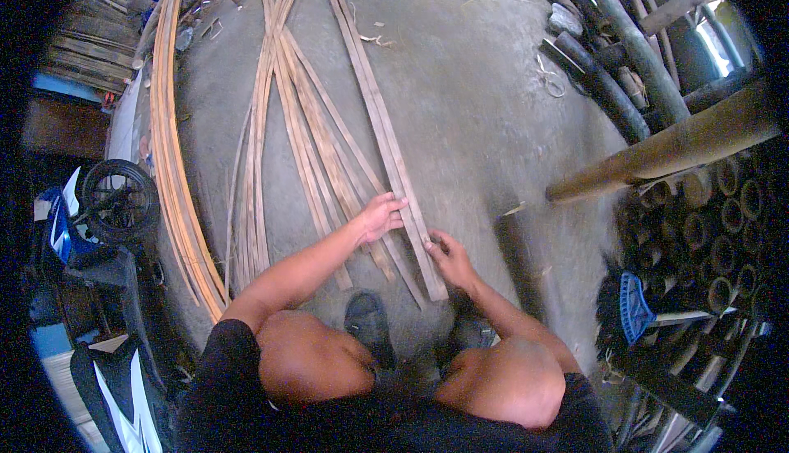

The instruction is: The person ties bamboo poles together with yellow string, uses a hammer to secure a wooden frame, and then arranges thin bamboo strips on the floor.

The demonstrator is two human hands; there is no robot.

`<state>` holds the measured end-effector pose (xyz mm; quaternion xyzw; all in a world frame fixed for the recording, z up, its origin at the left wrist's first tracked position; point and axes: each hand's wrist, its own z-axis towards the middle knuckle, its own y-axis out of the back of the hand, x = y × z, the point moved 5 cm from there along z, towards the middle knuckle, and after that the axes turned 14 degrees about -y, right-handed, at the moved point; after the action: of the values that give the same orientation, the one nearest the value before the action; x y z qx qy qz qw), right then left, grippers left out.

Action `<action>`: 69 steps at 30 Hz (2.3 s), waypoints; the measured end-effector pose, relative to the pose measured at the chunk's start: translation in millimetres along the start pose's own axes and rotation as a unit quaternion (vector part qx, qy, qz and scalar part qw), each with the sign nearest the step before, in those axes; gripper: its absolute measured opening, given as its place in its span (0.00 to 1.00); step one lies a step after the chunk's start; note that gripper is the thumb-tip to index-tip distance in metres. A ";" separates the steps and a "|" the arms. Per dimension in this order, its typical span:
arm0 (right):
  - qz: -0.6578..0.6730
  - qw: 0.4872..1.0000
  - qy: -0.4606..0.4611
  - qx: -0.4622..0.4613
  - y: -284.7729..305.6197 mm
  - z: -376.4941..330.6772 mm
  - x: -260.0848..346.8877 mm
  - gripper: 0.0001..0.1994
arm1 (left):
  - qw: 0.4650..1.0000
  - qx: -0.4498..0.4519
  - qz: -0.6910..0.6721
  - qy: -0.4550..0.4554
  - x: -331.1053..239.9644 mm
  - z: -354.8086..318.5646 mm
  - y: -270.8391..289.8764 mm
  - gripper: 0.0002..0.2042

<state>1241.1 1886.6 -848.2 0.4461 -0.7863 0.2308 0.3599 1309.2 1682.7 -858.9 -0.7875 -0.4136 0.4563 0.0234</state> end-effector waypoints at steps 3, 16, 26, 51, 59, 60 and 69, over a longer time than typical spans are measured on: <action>-0.007 1.000 -0.016 0.011 1.5 -0.8 11.2 0.21 | 1.000 0.005 0.010 -0.004 -4.9 -1.1 -2.2 0.16; 0.136 0.978 -0.101 0.118 0.4 -3.5 3.7 0.18 | 1.000 0.008 0.006 -0.010 -17.0 -5.2 -4.0 0.17; 0.063 0.989 -0.100 0.087 3.4 -2.0 7.4 0.15 | 1.000 -0.001 0.025 -0.016 -18.9 -7.7 -4.2 0.15; -0.170 0.976 0.021 -0.133 -6.4 -41.9 32.5 0.16 | 0.988 -0.135 0.070 -0.020 6.7 0.0 4.9 0.17; -0.176 0.972 0.019 -0.153 0.7 -27.7 17.2 0.17 | 0.997 -0.056 0.056 0.024 14.4 0.8 -3.1 0.13; -0.178 0.972 0.018 -0.153 1.3 -26.9 16.9 0.17 | 0.996 -0.058 0.054 0.027 13.8 0.4 -3.3 0.13; -0.188 0.971 0.031 -0.146 0.9 -25.0 14.9 0.18 | 0.998 -0.055 0.030 0.025 21.6 6.7 -0.5 0.13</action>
<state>1244.3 1896.2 -820.9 0.5207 -0.7020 0.0556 0.4827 1309.1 1695.3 -877.7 -0.8108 -0.4140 0.4132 -0.0233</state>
